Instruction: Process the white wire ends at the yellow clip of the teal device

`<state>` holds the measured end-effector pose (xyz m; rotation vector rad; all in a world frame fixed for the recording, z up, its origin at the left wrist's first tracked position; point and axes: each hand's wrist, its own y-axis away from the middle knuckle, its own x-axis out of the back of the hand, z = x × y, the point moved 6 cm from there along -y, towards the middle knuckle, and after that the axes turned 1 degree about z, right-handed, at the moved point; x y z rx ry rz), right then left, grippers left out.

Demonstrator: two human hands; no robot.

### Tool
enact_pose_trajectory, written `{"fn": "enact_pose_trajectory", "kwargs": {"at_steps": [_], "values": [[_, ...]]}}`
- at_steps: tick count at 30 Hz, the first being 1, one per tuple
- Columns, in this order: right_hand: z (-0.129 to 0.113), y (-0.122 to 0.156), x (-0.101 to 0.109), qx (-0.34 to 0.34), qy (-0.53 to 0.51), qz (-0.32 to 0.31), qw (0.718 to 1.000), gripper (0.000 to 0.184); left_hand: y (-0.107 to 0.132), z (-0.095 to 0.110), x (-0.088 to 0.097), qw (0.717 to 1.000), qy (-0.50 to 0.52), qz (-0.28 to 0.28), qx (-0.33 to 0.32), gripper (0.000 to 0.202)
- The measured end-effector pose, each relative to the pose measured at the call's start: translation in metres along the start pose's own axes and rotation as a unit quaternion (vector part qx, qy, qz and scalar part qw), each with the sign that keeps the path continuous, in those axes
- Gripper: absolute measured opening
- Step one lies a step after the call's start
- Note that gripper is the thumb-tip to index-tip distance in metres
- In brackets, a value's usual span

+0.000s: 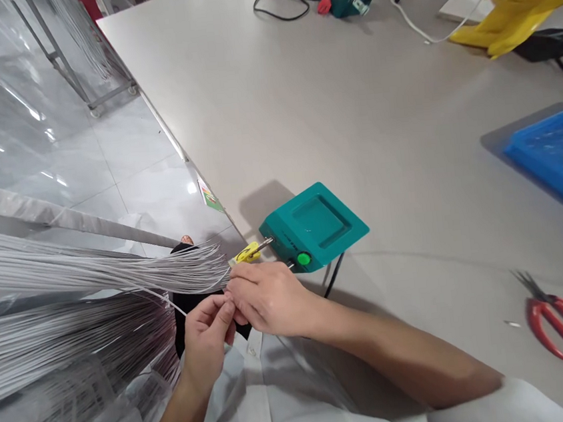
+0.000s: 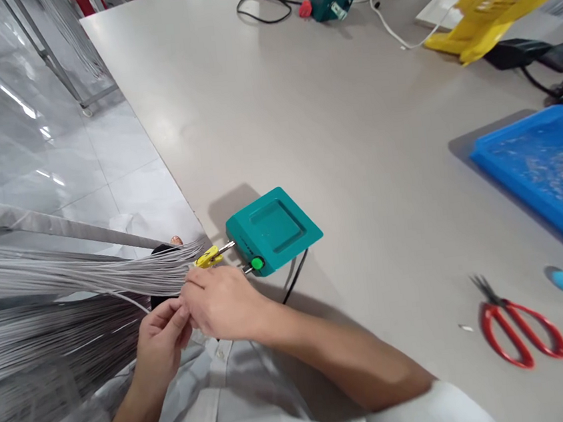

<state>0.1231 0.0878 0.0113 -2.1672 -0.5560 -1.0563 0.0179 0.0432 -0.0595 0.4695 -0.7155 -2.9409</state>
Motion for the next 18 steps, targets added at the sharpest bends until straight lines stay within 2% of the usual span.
{"fn": "enact_pose_trajectory", "kwargs": {"at_steps": [4, 13, 16, 18], "values": [[0.007, 0.001, -0.002, -0.051, -0.041, -0.002, 0.998, 0.021, 0.001, 0.006, -0.001, 0.995, 0.093, 0.032, -0.008, 0.010], [0.016, 0.000, 0.001, -0.118, -0.230, 0.045, 0.965, 0.014, -0.001, 0.005, -0.005, 0.994, 0.105, 0.009, 0.028, 0.014], [0.015, 0.000, -0.002, -0.121, -0.225, 0.033, 0.966, 0.014, 0.000, 0.001, -0.005, 0.997, 0.070, 0.000, 0.027, 0.018], [0.009, -0.001, -0.005, -0.086, -0.185, 0.009, 0.979, 0.017, 0.000, -0.002, -0.003, 0.999, 0.027, -0.006, 0.021, 0.017]]}}
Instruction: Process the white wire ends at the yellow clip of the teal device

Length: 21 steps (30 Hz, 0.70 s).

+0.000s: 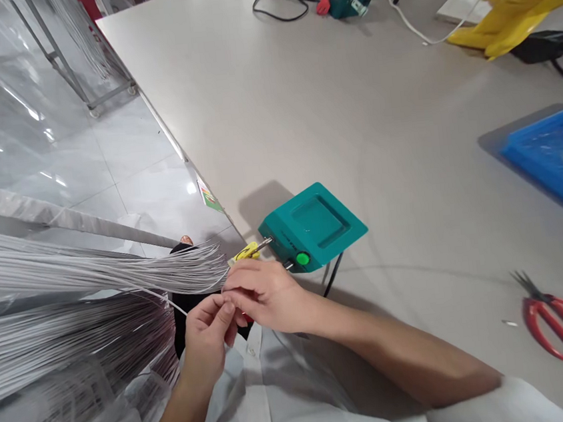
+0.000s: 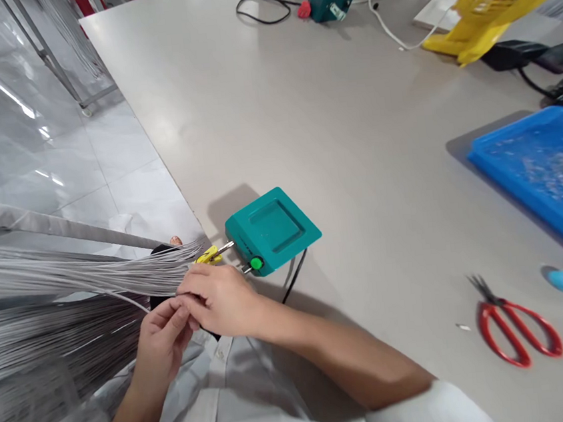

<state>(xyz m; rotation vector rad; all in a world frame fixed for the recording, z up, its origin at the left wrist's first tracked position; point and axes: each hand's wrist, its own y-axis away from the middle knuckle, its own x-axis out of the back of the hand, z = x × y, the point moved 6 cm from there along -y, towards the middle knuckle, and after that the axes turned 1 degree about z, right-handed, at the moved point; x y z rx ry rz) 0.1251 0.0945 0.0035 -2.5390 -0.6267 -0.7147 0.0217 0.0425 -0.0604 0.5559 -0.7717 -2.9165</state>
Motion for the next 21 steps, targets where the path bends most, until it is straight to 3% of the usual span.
{"fn": "enact_pose_trajectory", "kwargs": {"at_steps": [3, 8, 12, 17, 21], "values": [[-0.004, 0.001, -0.004, 0.030, 0.085, -0.032, 0.995, 0.019, 0.001, -0.003, 0.002, 0.999, -0.040, 0.006, -0.015, 0.016], [0.002, 0.000, 0.002, -0.043, 0.098, -0.013, 0.994, 0.022, 0.003, 0.002, 0.003, 0.997, 0.050, 0.045, -0.040, 0.012], [0.003, -0.001, 0.003, -0.053, 0.045, -0.015, 0.997, 0.018, 0.004, 0.009, 0.003, 0.994, 0.082, 0.054, -0.038, 0.011], [0.008, -0.002, 0.006, -0.070, -0.086, 0.036, 0.993, 0.020, 0.003, 0.010, 0.001, 0.995, 0.082, 0.046, -0.025, 0.011], [0.009, -0.003, 0.000, -0.105, -0.113, 0.019, 0.988, 0.018, 0.002, 0.006, -0.002, 0.997, 0.070, 0.031, -0.016, 0.015]]}}
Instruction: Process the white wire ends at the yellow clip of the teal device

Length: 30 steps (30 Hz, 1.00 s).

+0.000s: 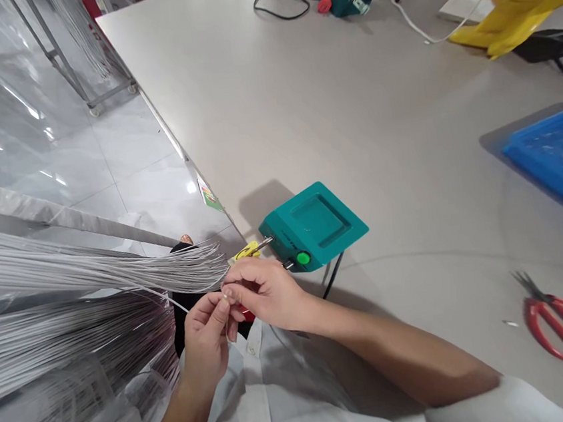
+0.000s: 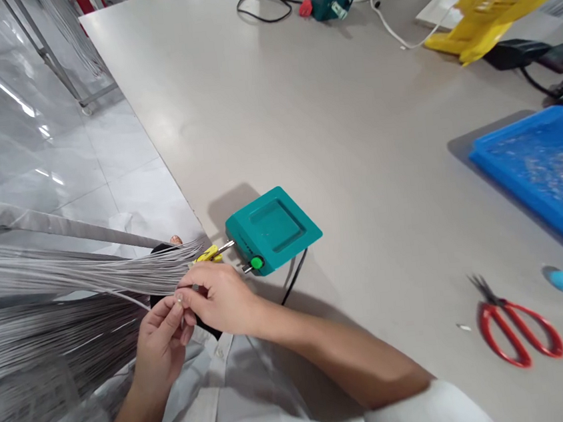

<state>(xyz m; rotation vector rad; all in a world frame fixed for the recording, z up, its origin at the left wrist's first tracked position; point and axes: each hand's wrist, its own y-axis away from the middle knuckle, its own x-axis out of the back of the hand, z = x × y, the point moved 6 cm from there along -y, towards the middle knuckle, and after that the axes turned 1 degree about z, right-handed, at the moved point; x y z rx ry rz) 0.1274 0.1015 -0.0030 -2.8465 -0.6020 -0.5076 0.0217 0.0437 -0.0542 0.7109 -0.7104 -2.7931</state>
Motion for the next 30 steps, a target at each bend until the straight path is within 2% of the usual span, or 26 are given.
{"fn": "enact_pose_trajectory", "kwargs": {"at_steps": [6, 10, 12, 16, 19, 23, 26, 30], "values": [[-0.001, 0.004, -0.001, 0.006, 0.049, 0.038, 0.998, 0.019, 0.000, -0.004, 0.000, 0.999, 0.019, 0.019, -0.027, 0.011], [-0.006, 0.005, -0.002, 0.057, 0.149, -0.006, 0.987, 0.014, -0.001, -0.003, 0.002, 0.998, 0.033, 0.038, -0.035, 0.010], [-0.006, 0.005, -0.001, 0.061, 0.176, -0.025, 0.982, 0.013, -0.001, -0.001, 0.005, 0.998, 0.029, 0.048, -0.034, 0.010], [-0.001, 0.003, 0.004, 0.023, 0.098, 0.001, 0.995, 0.013, 0.000, 0.003, 0.007, 0.998, 0.020, 0.046, -0.026, 0.010], [-0.001, 0.003, 0.002, 0.038, 0.046, -0.003, 0.998, 0.015, 0.000, 0.003, 0.003, 1.000, 0.008, 0.019, -0.022, 0.014], [-0.003, 0.002, -0.002, 0.074, 0.084, -0.046, 0.993, 0.018, -0.001, 0.005, 0.003, 0.998, -0.057, -0.003, -0.036, 0.014], [-0.004, 0.003, -0.003, 0.098, 0.193, -0.057, 0.975, 0.019, -0.002, 0.010, 0.008, 0.987, -0.150, 0.002, -0.054, 0.012], [-0.008, 0.006, -0.015, 0.156, 0.355, -0.086, 0.918, 0.017, 0.000, 0.015, 0.011, 0.968, -0.234, 0.040, -0.076, 0.011]]}}
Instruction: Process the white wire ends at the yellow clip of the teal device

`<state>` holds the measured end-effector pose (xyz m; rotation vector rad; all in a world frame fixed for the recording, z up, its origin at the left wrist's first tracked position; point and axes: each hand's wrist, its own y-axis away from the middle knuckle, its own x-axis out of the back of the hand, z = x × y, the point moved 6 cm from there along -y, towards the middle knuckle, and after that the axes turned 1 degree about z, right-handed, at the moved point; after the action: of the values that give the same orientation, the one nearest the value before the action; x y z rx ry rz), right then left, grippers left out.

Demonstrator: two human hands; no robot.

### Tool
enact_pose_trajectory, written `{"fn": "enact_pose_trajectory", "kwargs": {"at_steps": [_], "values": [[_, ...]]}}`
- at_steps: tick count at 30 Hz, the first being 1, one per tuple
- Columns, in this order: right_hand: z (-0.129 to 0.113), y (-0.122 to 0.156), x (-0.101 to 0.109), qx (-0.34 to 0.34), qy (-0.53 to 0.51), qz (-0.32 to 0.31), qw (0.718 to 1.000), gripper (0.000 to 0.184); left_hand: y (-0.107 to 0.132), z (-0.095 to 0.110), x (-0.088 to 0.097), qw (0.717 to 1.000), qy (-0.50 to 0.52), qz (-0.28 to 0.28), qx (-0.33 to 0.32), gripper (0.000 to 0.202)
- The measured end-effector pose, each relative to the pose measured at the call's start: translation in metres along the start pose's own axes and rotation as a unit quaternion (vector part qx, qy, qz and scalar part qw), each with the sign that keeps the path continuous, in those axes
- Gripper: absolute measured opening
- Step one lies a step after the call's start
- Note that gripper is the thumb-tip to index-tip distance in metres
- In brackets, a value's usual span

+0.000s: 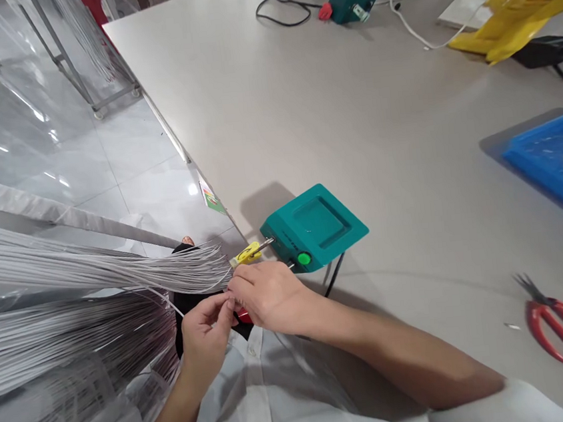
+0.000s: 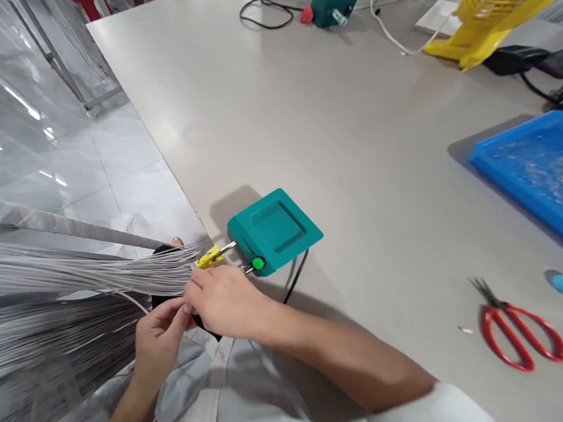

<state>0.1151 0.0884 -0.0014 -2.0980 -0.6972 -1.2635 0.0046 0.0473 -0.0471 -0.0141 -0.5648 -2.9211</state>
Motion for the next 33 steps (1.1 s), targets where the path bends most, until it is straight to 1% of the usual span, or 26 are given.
{"fn": "enact_pose_trajectory", "kwargs": {"at_steps": [2, 4, 7, 10, 12, 15, 17, 20, 23, 25, 27, 29, 31, 33], "values": [[-0.003, -0.001, -0.002, 0.000, 0.031, -0.017, 0.999, 0.016, 0.002, 0.001, -0.002, 1.000, 0.009, 0.017, -0.003, 0.010], [-0.002, -0.002, -0.001, -0.027, 0.028, -0.034, 0.999, 0.016, 0.004, 0.001, -0.006, 0.999, 0.038, 0.037, -0.003, 0.010], [0.003, -0.001, 0.007, -0.083, -0.006, -0.060, 0.995, 0.018, 0.007, -0.001, -0.010, 0.996, 0.070, 0.056, -0.001, 0.011], [0.007, 0.003, 0.017, -0.130, -0.077, -0.089, 0.984, 0.018, 0.006, -0.004, -0.009, 0.994, 0.087, 0.067, -0.003, 0.012], [0.010, 0.006, 0.022, -0.151, -0.123, -0.086, 0.977, 0.019, 0.005, -0.006, -0.006, 0.992, 0.103, 0.068, -0.007, 0.013], [0.016, 0.007, 0.025, -0.176, -0.159, -0.039, 0.971, 0.014, 0.005, -0.006, -0.006, 0.994, 0.108, 0.032, -0.012, 0.014], [0.014, 0.006, 0.021, -0.142, -0.173, -0.031, 0.974, 0.017, 0.006, -0.004, -0.007, 0.996, 0.085, 0.001, -0.016, 0.014], [0.007, 0.003, 0.014, -0.055, -0.157, -0.044, 0.985, 0.020, 0.007, 0.001, -0.007, 0.999, 0.022, -0.021, -0.032, 0.014], [0.003, 0.001, 0.012, -0.013, -0.061, -0.032, 0.998, 0.018, 0.005, 0.007, -0.004, 0.994, -0.073, -0.009, -0.080, 0.011], [-0.001, 0.002, 0.012, 0.011, 0.007, -0.023, 1.000, 0.017, 0.003, 0.007, -0.004, 0.991, -0.093, 0.000, -0.092, 0.011], [-0.005, 0.002, 0.013, 0.031, 0.049, -0.021, 0.998, 0.019, 0.001, 0.003, -0.006, 0.996, -0.050, 0.004, -0.069, 0.011], [-0.005, 0.004, 0.017, 0.043, 0.061, -0.016, 0.997, 0.021, -0.001, -0.001, -0.007, 0.999, 0.010, 0.017, -0.038, 0.012], [0.000, 0.005, 0.027, 0.044, 0.070, 0.013, 0.997, 0.023, -0.002, -0.004, -0.007, 0.997, 0.060, 0.035, -0.018, 0.014], [0.007, 0.006, 0.039, 0.034, 0.101, 0.048, 0.993, 0.021, -0.004, -0.005, -0.007, 0.993, 0.108, 0.042, -0.006, 0.018]]}}
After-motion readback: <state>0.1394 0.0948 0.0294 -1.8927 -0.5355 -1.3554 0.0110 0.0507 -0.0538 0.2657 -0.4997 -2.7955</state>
